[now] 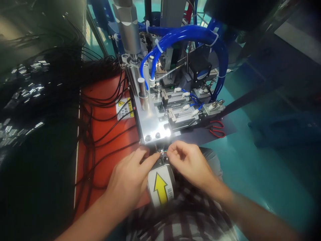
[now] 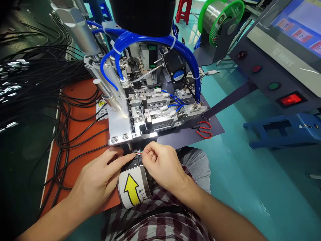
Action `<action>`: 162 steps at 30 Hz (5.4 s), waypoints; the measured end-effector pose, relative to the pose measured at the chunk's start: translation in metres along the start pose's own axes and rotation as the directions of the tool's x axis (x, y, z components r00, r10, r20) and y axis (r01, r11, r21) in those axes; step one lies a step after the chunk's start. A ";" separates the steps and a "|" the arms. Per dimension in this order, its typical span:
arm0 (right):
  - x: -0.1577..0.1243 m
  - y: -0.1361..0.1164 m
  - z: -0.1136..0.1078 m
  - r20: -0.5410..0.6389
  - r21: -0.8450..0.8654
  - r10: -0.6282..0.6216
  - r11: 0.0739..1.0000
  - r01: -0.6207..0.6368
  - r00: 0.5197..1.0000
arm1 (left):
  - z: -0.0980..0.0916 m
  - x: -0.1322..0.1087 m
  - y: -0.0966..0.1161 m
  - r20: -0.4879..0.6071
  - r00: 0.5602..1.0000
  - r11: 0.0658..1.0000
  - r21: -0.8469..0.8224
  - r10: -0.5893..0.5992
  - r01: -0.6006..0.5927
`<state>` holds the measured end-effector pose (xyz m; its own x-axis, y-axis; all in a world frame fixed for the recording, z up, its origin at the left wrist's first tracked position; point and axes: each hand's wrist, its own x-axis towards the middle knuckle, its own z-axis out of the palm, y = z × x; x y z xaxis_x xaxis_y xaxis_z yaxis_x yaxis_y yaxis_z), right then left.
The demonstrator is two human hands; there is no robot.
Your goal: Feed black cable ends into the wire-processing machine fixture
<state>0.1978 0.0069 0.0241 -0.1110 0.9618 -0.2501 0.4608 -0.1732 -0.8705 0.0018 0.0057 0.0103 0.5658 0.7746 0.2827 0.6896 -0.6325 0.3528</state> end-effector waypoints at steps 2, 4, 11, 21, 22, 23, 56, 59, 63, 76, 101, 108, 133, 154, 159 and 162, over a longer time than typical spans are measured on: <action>0.005 0.004 -0.001 0.074 0.137 0.065 0.988 -0.075 0.995 | -0.002 0.001 0.001 -0.006 1.000 1.000 -0.002 0.016 -0.016; 0.008 0.009 -0.002 0.109 0.193 0.089 0.975 -0.109 0.990 | -0.001 0.000 0.001 -0.008 1.000 1.000 0.002 0.013 -0.013; 0.006 0.016 -0.009 0.057 0.132 0.116 0.984 -0.123 0.992 | 0.003 -0.001 0.001 0.003 1.000 0.999 -0.034 -0.016 0.017; 0.012 0.010 0.014 -0.062 0.309 0.100 0.948 -0.076 0.993 | 0.004 -0.004 0.000 -0.034 0.999 0.999 -0.036 -0.016 0.015; 0.010 0.011 0.015 -0.079 0.269 0.054 0.963 -0.031 0.995 | 0.003 -0.004 0.000 -0.026 1.000 0.999 -0.036 -0.008 0.007; 0.009 0.013 0.016 -0.089 0.225 0.012 0.974 0.009 0.996 | 0.002 -0.003 0.000 -0.022 1.000 0.999 -0.037 0.001 -0.002; 0.015 0.034 0.015 -0.015 0.230 -0.196 0.954 0.194 0.981 | -0.001 0.002 0.001 -0.037 0.999 1.000 -0.017 0.019 -0.020; 0.015 0.036 0.019 -0.036 0.261 -0.171 0.949 0.174 0.985 | -0.003 0.002 0.003 0.006 1.000 0.998 0.062 0.010 -0.010; 0.016 0.038 0.023 -0.033 0.305 -0.137 0.942 0.141 0.990 | -0.005 0.000 0.004 0.053 0.999 0.987 0.160 -0.001 -0.007; 0.015 0.039 0.022 -0.020 0.323 -0.156 0.934 0.155 0.987 | -0.019 -0.033 -0.011 0.062 0.988 0.990 -0.020 -0.139 0.141; 0.013 0.033 0.022 -0.015 0.392 -0.056 0.918 0.058 0.998 | 0.002 -0.006 -0.001 0.069 0.997 1.000 0.022 0.016 -0.017; 0.013 0.029 0.024 -0.003 0.499 -0.024 0.866 0.023 1.000 | 0.002 -0.006 -0.009 0.049 0.999 1.000 -0.003 0.002 -0.002; 0.012 0.033 0.025 -0.019 0.431 -0.049 0.901 0.052 0.999 | -0.034 -0.067 -0.057 0.112 0.993 0.991 0.134 -0.023 0.008; 0.016 0.022 0.016 0.125 0.487 0.059 0.866 -0.113 0.990 | -0.040 -0.066 -0.058 0.021 1.000 1.000 -0.025 0.013 -0.012; 0.016 0.022 0.016 0.112 0.459 0.065 0.882 -0.110 0.992 | -0.041 -0.067 -0.065 0.036 0.985 0.969 0.177 0.167 -0.171; 0.015 0.023 0.016 0.088 0.426 0.060 0.900 -0.092 0.994 | -0.042 -0.067 -0.067 0.049 0.970 0.933 0.268 0.237 -0.241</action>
<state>0.1924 0.0141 -0.0062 -0.1600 0.9275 -0.3379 0.0495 -0.3343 -0.9412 -0.1016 -0.0030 0.0055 0.7343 0.6017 0.3143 0.6280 -0.7779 0.0222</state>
